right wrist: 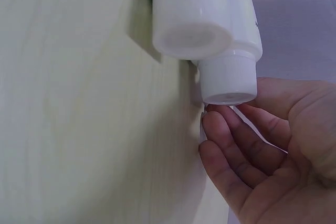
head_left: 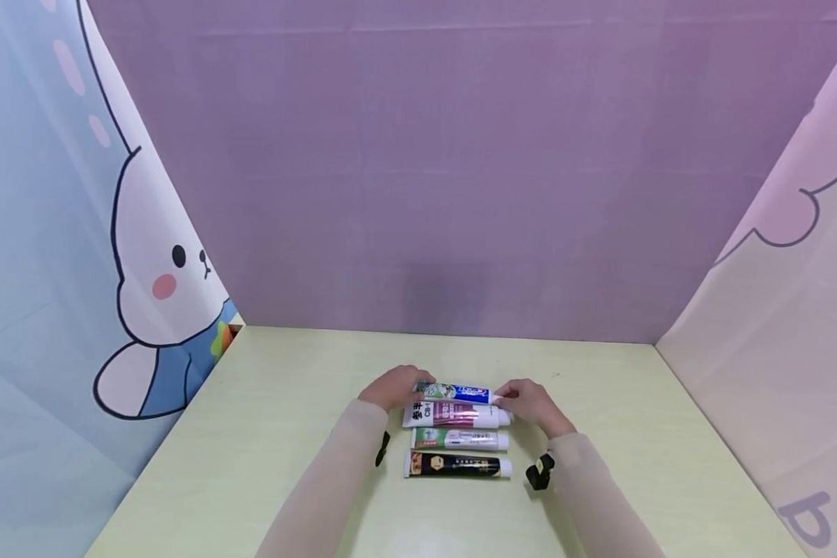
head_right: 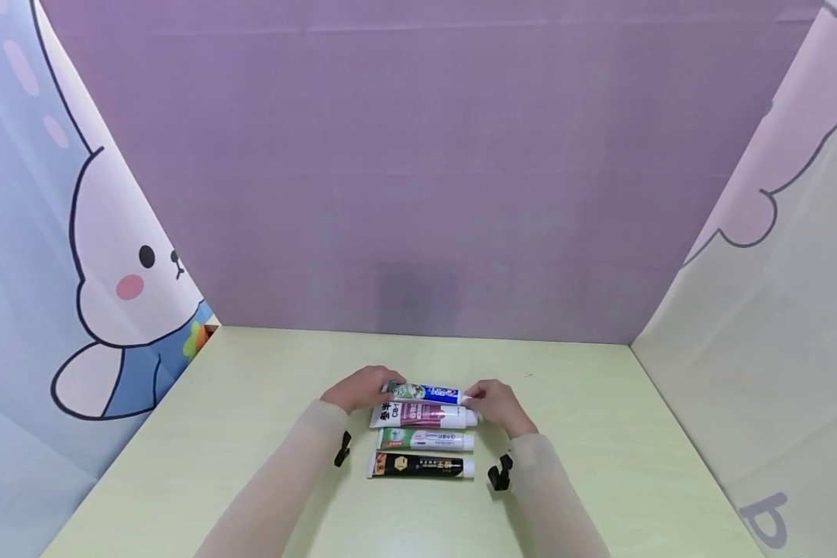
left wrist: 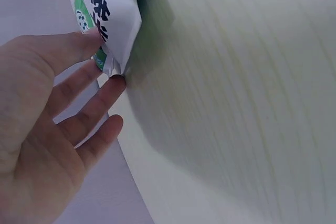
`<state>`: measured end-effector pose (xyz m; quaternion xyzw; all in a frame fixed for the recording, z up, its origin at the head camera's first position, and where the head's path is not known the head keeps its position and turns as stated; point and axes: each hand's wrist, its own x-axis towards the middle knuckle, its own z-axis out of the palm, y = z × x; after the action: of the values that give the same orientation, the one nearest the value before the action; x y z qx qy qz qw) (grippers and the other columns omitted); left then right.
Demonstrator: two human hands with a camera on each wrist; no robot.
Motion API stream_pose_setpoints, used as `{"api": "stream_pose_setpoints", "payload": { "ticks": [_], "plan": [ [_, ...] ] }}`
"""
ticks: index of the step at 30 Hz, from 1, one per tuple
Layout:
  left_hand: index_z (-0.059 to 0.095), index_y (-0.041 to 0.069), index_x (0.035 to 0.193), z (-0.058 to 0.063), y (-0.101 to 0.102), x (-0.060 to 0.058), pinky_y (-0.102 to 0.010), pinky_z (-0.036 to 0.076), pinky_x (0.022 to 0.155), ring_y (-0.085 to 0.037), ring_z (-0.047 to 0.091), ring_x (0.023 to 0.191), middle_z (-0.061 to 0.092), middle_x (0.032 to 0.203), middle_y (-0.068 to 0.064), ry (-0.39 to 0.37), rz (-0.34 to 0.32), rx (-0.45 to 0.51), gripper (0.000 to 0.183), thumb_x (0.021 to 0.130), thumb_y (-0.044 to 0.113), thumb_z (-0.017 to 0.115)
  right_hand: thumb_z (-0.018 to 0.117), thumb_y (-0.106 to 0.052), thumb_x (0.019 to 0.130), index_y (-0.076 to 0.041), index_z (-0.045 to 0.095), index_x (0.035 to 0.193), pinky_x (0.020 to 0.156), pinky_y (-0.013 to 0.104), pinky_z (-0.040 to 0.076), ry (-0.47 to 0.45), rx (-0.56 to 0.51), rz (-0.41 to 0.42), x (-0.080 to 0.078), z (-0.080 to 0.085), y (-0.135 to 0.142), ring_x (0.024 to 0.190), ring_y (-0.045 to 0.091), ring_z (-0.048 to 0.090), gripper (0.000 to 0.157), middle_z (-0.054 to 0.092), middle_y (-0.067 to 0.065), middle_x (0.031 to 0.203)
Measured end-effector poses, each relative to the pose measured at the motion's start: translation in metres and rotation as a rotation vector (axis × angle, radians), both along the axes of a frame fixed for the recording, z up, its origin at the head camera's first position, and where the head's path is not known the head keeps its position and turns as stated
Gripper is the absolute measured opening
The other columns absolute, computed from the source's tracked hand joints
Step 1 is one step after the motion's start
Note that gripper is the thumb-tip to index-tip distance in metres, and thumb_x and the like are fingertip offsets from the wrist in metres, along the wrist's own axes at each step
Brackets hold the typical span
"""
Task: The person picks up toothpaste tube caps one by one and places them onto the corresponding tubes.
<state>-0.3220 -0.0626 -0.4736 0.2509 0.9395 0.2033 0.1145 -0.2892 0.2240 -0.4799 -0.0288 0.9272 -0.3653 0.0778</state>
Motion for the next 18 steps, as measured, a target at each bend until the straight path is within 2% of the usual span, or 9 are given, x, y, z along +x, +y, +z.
{"api": "stream_pose_setpoints", "payload": {
  "ticks": [9, 15, 18],
  "plan": [
    [0.063, 0.017, 0.136, 0.003, -0.005, 0.006, -0.044, 0.044, 0.106, -0.026, 0.055, 0.125, 0.06, 0.134, -0.008, 0.066, 0.0, -0.027, 0.038, 0.099, 0.02, 0.065, 0.069, -0.025, 0.095, -0.004, 0.068, 0.12, 0.083, 0.046, 0.053, 0.025, -0.006, 0.016, 0.011, 0.006, 0.007, 0.095, 0.027, 0.063, 0.032, 0.068, 0.01, 0.104],
    [0.065, 0.019, 0.134, 0.006, -0.008, 0.014, -0.043, 0.047, 0.102, -0.024, 0.058, 0.119, 0.062, 0.13, -0.006, 0.116, 0.023, -0.011, 0.037, 0.098, 0.024, 0.067, 0.066, -0.028, 0.097, 0.0, 0.065, 0.121, 0.087, 0.051, 0.053, 0.071, -0.002, 0.035, 0.022, 0.011, 0.012, 0.098, 0.032, 0.064, 0.037, 0.068, 0.014, 0.107],
    [0.068, 0.018, 0.13, 0.009, -0.01, 0.019, -0.044, 0.048, 0.1, -0.024, 0.06, 0.116, 0.064, 0.127, -0.005, 0.14, 0.02, 0.009, 0.033, 0.098, 0.024, 0.068, 0.066, -0.029, 0.097, -0.001, 0.066, 0.12, 0.088, 0.049, 0.052, 0.094, -0.006, 0.037, 0.027, 0.012, 0.014, 0.098, 0.029, 0.064, 0.036, 0.069, 0.012, 0.106]
  ]
}}
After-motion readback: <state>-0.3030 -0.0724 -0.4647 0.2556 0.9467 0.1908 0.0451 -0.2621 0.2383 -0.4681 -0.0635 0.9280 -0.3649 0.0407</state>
